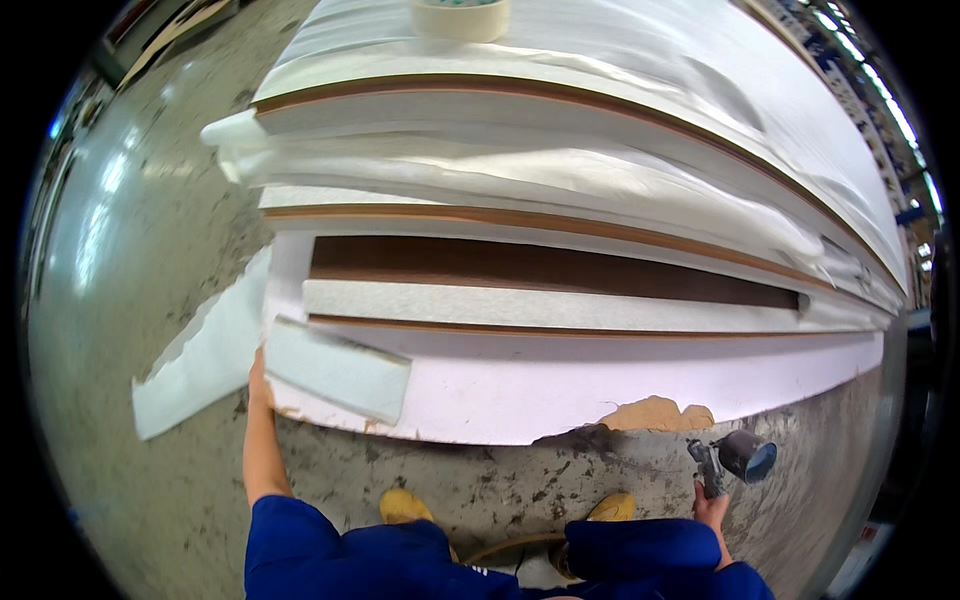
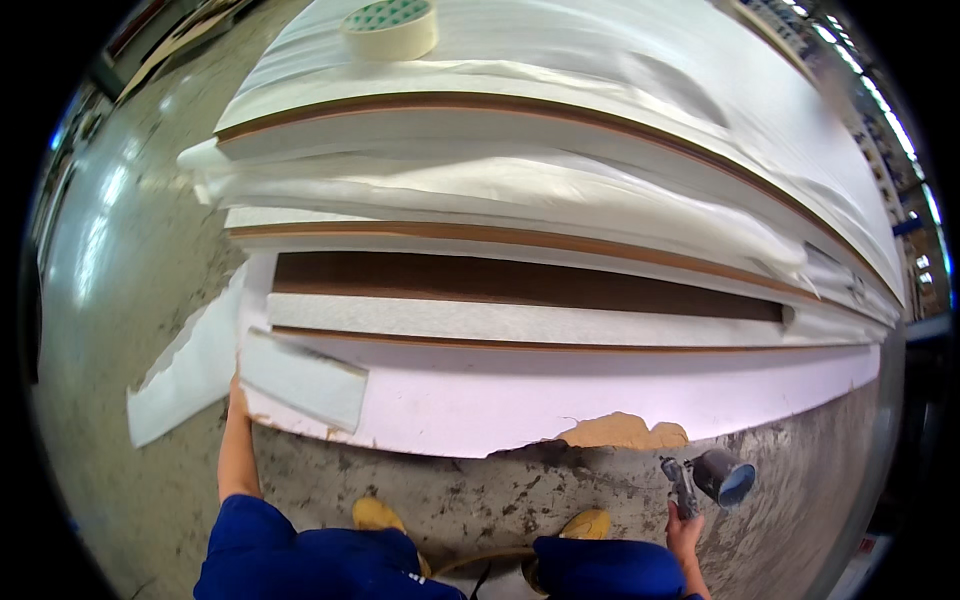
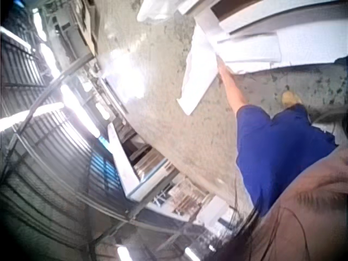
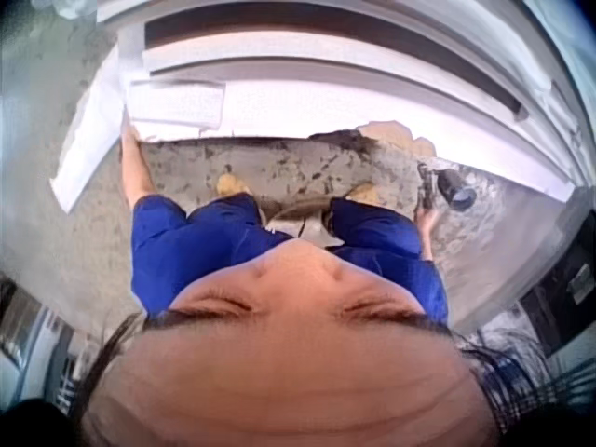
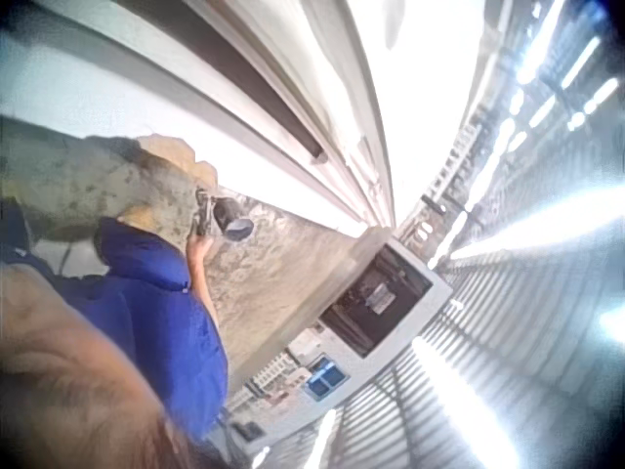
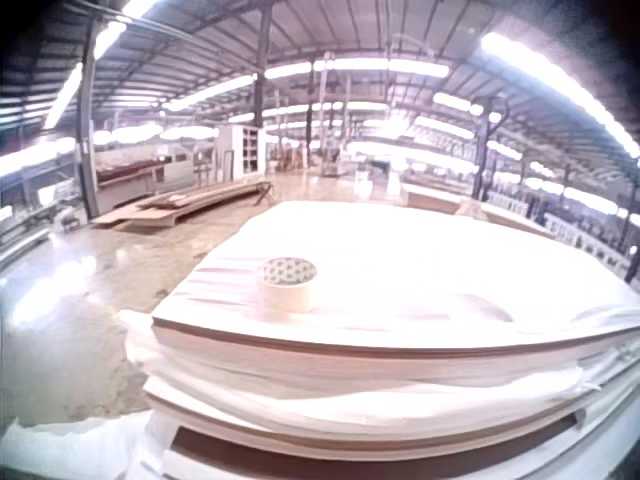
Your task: The person uses a spray gun to apply white paint to the edges of stacked wooden planks. They repeatedly adjust and reposition masking paper between the planks to protect surfaces from overspray, then continue spraying the exposed edges.
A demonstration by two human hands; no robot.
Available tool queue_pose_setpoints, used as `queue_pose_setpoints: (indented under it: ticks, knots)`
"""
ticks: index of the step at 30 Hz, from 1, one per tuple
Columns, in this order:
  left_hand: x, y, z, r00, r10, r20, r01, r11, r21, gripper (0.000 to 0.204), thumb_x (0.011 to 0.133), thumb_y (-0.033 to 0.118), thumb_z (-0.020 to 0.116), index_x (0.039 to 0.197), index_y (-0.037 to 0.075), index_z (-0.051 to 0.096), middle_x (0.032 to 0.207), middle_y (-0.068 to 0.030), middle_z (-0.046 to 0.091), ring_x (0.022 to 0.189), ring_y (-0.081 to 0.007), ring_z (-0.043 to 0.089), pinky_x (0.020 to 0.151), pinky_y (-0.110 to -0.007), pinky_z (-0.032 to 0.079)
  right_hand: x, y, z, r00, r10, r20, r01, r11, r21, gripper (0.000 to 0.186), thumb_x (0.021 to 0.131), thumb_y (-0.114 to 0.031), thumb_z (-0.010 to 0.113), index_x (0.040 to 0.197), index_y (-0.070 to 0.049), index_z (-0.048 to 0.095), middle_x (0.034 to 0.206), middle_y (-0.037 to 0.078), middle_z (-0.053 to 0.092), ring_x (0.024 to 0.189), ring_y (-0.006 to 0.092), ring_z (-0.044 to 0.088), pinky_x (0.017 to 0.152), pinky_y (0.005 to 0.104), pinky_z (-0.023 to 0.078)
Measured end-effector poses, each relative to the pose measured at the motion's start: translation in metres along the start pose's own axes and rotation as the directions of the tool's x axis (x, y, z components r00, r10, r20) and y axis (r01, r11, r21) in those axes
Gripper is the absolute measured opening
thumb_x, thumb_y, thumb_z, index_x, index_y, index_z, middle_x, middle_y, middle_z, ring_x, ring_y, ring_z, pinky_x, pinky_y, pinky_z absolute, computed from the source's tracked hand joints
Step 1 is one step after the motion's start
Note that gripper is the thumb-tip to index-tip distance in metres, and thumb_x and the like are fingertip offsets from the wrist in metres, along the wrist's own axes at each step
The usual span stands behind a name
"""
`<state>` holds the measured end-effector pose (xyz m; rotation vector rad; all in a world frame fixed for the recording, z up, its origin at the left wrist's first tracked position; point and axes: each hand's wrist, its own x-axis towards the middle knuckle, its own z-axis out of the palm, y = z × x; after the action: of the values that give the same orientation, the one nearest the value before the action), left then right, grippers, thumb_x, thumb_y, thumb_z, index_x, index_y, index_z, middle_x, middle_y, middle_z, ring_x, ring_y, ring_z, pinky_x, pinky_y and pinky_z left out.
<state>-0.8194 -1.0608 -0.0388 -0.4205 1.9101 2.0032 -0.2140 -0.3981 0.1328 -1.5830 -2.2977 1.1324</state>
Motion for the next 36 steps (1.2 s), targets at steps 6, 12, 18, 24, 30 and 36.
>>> queue_pose_setpoints:
  ticks: [6, 12, 18, 24, 30, 36]
  knots:
    - [0.018, -0.014, -0.027, 0.843, 0.535, -0.062, -0.021, 0.148, 0.989, 0.036, 0.09, 0.017, 0.048, 0.119, -0.003, 0.055, 0.117, -0.022, 0.06, 0.106, -0.0327, 0.058, 0.09, -0.039, 0.045, -0.009, 0.093, 0.017, 0.954, -0.225, -0.2, 0.223, 0.974, -0.034, 0.022, 0.085, -0.01, 0.067, 0.101, 0.004, 0.062, 0.061, 0.011, 0.06, 0.051, 0.011, 0.054, 0.047, 0.0306, 0.04]
    - [0.07, 0.177, -0.11, 0.579, 0.597, -0.555, -0.38, 0.8, 0.464, 0.045, 0.097, 0.033, 0.04, 0.127, 0.001, 0.049, 0.119, -0.0186, 0.058, 0.103, -0.0325, 0.058, 0.087, -0.045, 0.046, -0.045, 0.022, -0.005, 1.0, -0.013, -0.027, 0.011, 0.998, -0.055, 0.025, 0.082, -0.01, 0.069, 0.101, 0.004, 0.061, 0.064, 0.011, 0.061, 0.055, 0.013, 0.054, 0.052, 0.0324, 0.045]
    - [-0.005, 0.194, 0.19, 0.486, 0.863, 0.139, -0.521, 0.158, 0.839, 0.033, 0.094, 0.029, 0.049, 0.11, 0.001, 0.057, 0.105, -0.0191, 0.061, 0.098, -0.0344, 0.058, 0.086, -0.041, 0.045, -0.044, 0.023, -0.003, 0.995, -0.075, -0.063, 0.065, 0.986, -0.152, 0.033, 0.084, -0.01, 0.066, 0.114, 0.004, 0.06, 0.064, 0.015, 0.063, 0.053, 0.0171, 0.059, 0.052, 0.0334, 0.046]
    - [-0.151, 0.164, 0.376, 0.518, 0.708, 0.48, -0.674, -0.009, 0.739, 0.017, 0.089, 0.02, 0.056, 0.091, 0.003, 0.053, 0.083, -0.0181, 0.059, 0.078, -0.0395, 0.058, 0.068, -0.048, 0.045, -0.034, 0.053, 0.0, 0.996, -0.077, -0.044, 0.081, 0.991, 0.102, 0.022, 0.085, -0.006, 0.066, 0.103, 0.004, 0.061, 0.06, 0.005, 0.056, 0.047, 0.0097, 0.05, 0.044, 0.0294, 0.039]
    - [-0.213, 0.146, 0.501, 0.295, 0.502, 0.813, -0.919, -0.082, 0.385, 0.018, 0.084, 0.016, 0.06, 0.092, 0.002, 0.051, 0.098, -0.0204, 0.056, 0.096, -0.0385, 0.053, 0.083, -0.046, 0.044, -0.033, 0.074, -0.007, 0.997, -0.017, -0.07, 0.023, 0.996, 0.082, 0.025, 0.084, -0.005, 0.065, 0.105, 0.008, 0.06, 0.068, 0.01, 0.061, 0.057, 0.015, 0.056, 0.053, 0.0327, 0.044]
    - [-0.257, 0.106, 0.645, 0.107, 0.497, 0.861, -0.983, -0.075, 0.166, 0.018, 0.088, 0.016, 0.056, 0.095, 0.001, 0.049, 0.108, -0.0229, 0.052, 0.105, -0.0405, 0.049, 0.095, -0.045, 0.038, -0.016, 0.113, -0.007, 0.994, -0.002, -0.114, 0.007, 0.999, 0.042, 0.037, 0.083, -0.008, 0.065, 0.117, 0.005, 0.059, 0.077, 0.021, 0.065, 0.067, 0.0239, 0.062, 0.064, 0.0378, 0.048]
